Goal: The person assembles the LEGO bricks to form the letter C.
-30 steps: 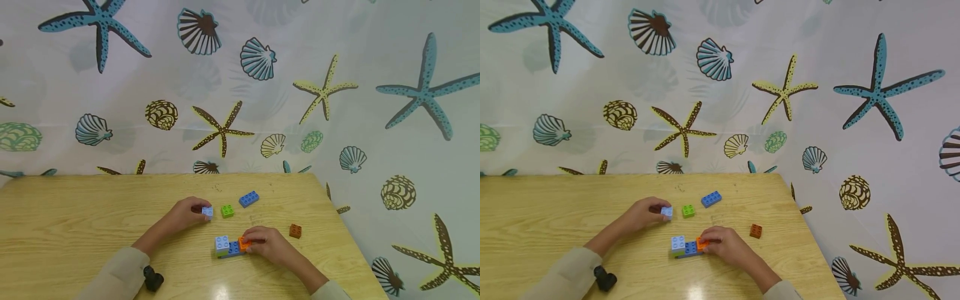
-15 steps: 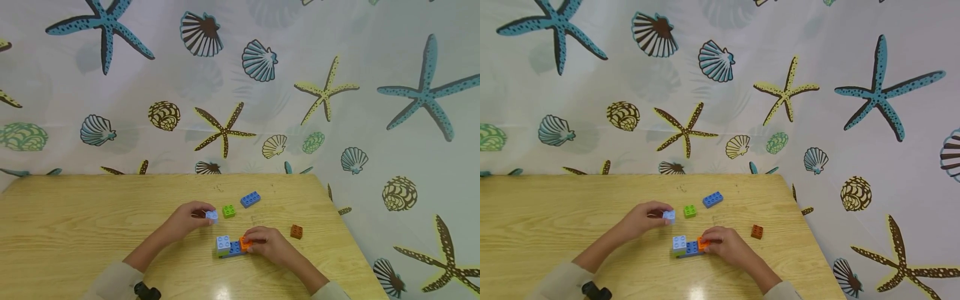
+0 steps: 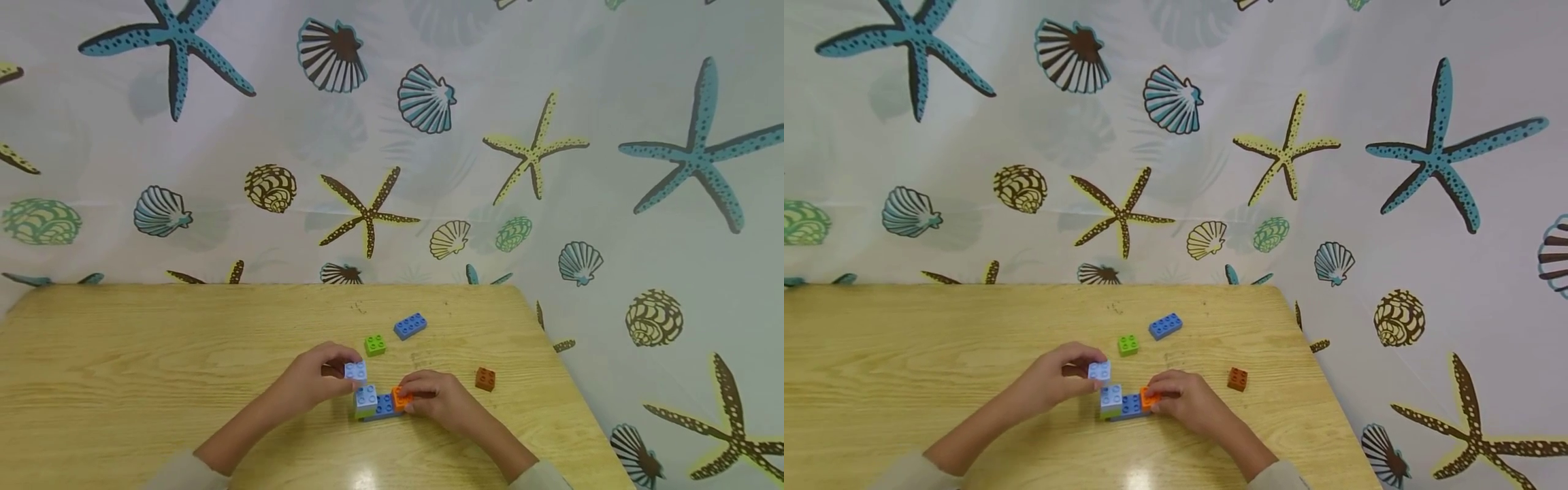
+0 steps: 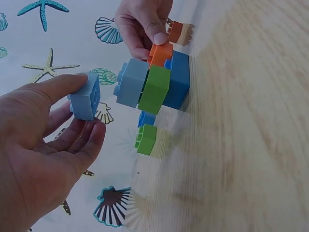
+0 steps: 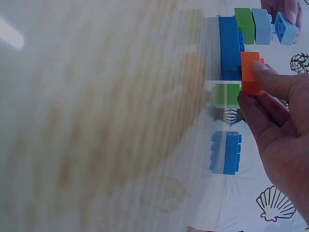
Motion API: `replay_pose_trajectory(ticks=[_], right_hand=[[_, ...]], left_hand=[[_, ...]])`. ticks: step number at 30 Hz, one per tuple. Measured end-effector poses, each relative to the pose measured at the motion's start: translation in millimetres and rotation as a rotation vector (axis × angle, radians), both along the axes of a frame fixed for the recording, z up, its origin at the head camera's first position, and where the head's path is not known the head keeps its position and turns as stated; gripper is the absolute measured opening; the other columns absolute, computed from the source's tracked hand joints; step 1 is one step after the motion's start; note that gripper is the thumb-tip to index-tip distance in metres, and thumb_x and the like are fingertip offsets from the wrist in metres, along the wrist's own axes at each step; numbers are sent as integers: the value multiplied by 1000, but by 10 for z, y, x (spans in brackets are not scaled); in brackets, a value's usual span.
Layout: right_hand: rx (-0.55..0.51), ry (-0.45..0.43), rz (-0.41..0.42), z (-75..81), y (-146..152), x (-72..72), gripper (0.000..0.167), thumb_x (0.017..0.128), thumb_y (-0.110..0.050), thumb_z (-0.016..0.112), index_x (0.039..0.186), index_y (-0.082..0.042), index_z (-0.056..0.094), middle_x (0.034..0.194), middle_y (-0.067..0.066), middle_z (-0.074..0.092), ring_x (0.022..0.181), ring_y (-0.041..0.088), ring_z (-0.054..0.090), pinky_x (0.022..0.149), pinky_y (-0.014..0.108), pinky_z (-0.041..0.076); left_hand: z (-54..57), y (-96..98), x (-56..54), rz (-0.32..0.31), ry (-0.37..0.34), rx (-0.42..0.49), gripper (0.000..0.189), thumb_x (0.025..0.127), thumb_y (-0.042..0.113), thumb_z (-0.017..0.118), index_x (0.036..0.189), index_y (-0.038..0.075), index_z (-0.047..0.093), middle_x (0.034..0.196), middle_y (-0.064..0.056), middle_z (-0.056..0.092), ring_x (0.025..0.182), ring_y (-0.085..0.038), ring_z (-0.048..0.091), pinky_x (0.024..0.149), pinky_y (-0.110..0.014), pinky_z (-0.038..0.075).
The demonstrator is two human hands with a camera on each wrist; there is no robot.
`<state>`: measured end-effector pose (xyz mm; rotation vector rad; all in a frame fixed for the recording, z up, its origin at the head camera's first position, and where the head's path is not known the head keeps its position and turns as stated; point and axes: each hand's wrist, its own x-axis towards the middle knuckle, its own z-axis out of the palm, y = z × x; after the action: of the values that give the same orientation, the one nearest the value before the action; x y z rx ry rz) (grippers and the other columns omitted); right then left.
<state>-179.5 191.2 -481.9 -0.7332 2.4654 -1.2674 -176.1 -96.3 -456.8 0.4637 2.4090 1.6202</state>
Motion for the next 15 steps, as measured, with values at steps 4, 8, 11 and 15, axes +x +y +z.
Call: replay_pose_trajectory(ticks=[4, 8, 11, 15], right_hand=[[2, 4, 2, -15, -9, -10, 18, 93, -14, 73, 110, -16, 78, 124, 0, 69, 118, 23, 63, 96, 22, 52], [-1, 8, 7, -26, -16, -9, 19, 93, -13, 73, 111, -15, 78, 124, 1, 69, 119, 24, 63, 95, 21, 52], [4, 17, 3, -20, -10, -5, 20, 93, -14, 73, 112, -15, 77, 124, 1, 69, 119, 24, 63, 95, 21, 52], [9, 18, -3, -11, -3, -1, 20, 93, -15, 73, 112, -16, 77, 124, -1, 69, 119, 24, 63, 95, 22, 52]], left_hand=[[-38, 14, 44, 10, -8, -16, 32, 87, 26, 81, 115, 14, 70, 110, -3, 61, 96, -19, 57, 86, -28, 53], [-75, 54, 80, 35, 0, -39, 30, 86, 22, 82, 113, 14, 71, 107, -1, 62, 94, -17, 57, 86, -27, 54], [-97, 106, 98, 34, 9, -45, 30, 85, 21, 82, 112, 15, 71, 108, 0, 62, 95, -16, 58, 87, -28, 54], [-121, 167, 115, 32, 9, -45, 31, 85, 22, 83, 112, 16, 70, 110, 1, 62, 96, -16, 57, 87, -29, 53]])
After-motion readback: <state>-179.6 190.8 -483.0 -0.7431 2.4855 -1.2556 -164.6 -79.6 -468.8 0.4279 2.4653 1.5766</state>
